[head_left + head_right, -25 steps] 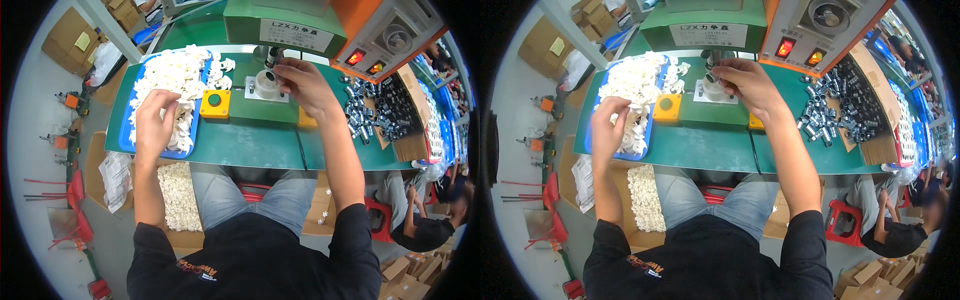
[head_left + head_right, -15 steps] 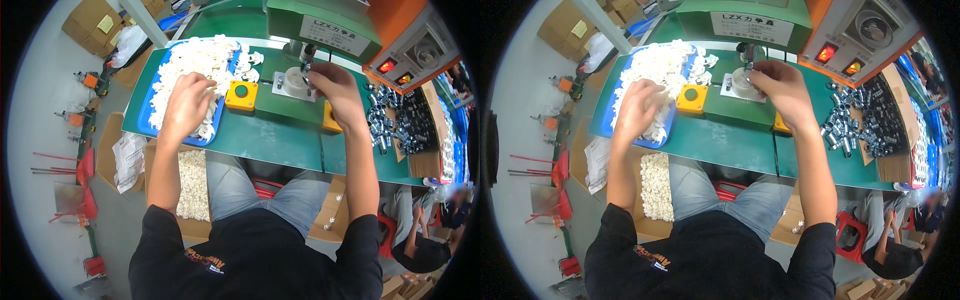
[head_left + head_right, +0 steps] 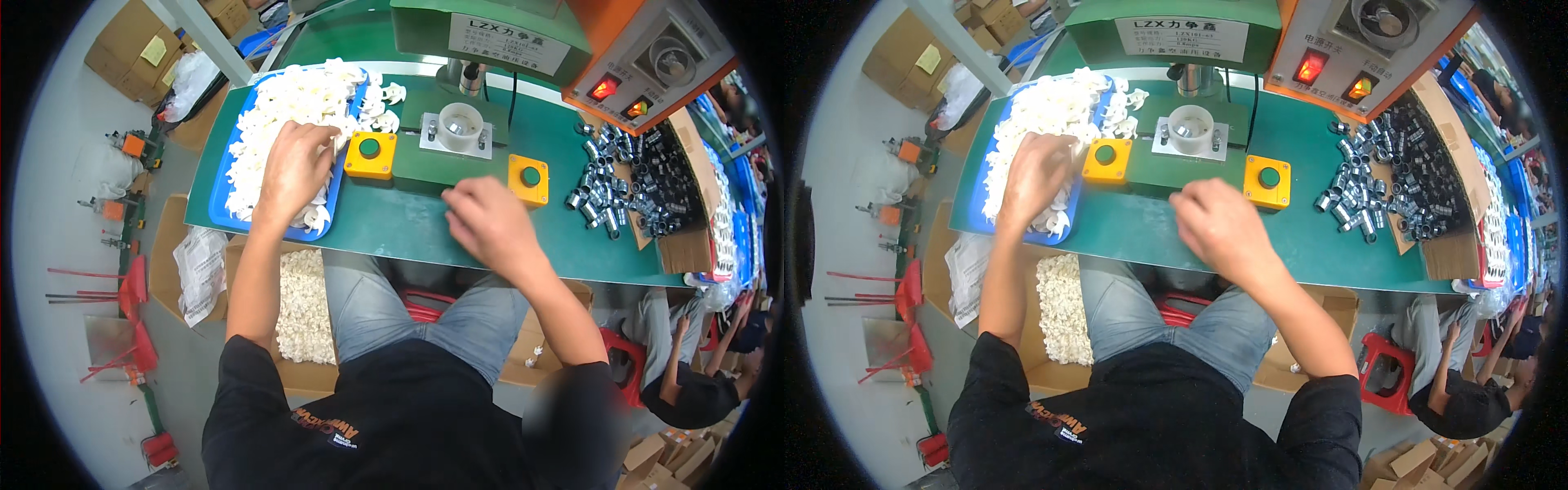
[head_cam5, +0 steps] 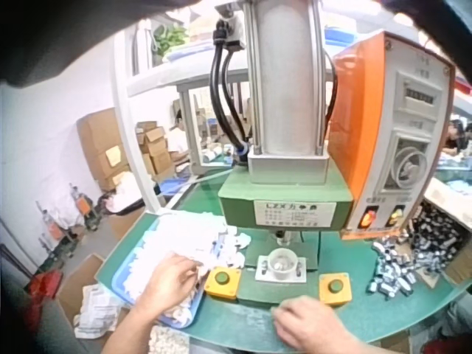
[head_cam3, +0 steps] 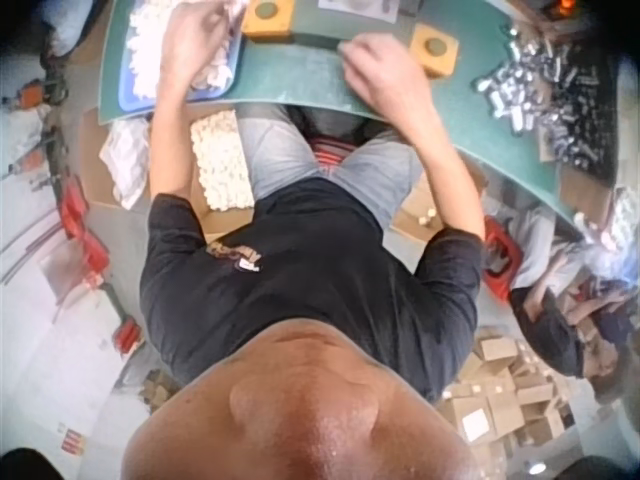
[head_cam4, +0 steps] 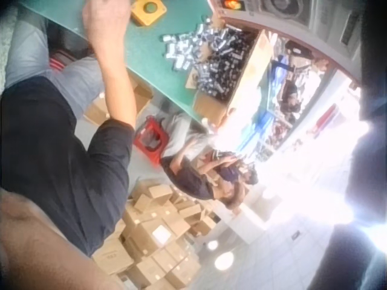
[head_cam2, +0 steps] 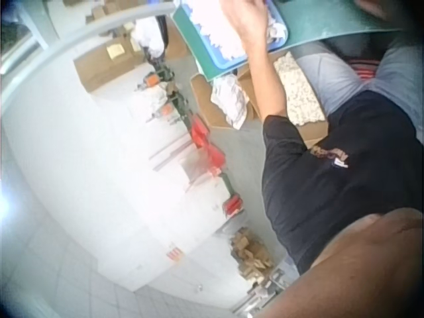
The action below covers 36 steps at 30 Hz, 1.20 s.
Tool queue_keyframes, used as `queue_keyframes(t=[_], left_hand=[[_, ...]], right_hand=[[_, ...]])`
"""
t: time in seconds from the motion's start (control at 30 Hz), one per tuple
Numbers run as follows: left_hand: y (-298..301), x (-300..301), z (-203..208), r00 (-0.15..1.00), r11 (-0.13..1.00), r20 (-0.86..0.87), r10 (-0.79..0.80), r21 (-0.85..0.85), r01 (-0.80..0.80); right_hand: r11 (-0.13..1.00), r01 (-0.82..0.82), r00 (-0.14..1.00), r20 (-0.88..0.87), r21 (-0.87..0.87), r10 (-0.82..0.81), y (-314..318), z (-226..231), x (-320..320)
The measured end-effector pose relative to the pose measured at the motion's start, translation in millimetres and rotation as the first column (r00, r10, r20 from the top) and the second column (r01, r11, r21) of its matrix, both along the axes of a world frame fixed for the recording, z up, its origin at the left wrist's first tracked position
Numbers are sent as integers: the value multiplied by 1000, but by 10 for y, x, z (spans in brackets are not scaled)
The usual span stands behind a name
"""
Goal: Assembling small plastic parts into metal rings using a bench-top press machine.
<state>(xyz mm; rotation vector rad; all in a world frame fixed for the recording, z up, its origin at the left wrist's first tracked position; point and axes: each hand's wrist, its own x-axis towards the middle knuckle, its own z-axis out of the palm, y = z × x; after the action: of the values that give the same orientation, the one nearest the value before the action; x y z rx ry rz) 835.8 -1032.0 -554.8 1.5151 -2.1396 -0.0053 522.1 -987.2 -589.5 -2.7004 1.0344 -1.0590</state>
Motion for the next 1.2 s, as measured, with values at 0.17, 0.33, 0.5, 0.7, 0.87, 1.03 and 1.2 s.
queue_keyframes(t=[0.17, 0.33, 0.5, 0.7, 0.87, 1.03, 1.2], left_hand=[[15, -87, 87, 995, 987, -91, -48, -155, 33], [37, -235, 157, 962, 934, -173, -209, -328, 144], [18, -426, 177, 941, 843, -119, -317, -490, 222], [29, -512, 184, 928, 733, 71, -367, -592, 335], [-75, -598, 154, 922, 738, 51, -383, -584, 339], [-191, -690, 166, 921, 753, 13, -389, -572, 326], [-345, -924, 99, 885, 755, -70, -461, -555, 349]], right_hand=[[998, -53, 980, -192, 36, 59, 58, -179, 33], [996, -50, 970, -234, 71, 65, 54, -166, 20], [995, -62, 943, -321, 83, 86, 53, -131, 16], [990, 84, 995, -49, -110, -90, -221, 271, 23], [949, 311, 950, 53, -61, -308, -670, 313, 160], [936, 215, 918, 269, 280, -292, -693, 394, 118], [959, 281, 943, 171, 43, -284, -181, 405, -66]])
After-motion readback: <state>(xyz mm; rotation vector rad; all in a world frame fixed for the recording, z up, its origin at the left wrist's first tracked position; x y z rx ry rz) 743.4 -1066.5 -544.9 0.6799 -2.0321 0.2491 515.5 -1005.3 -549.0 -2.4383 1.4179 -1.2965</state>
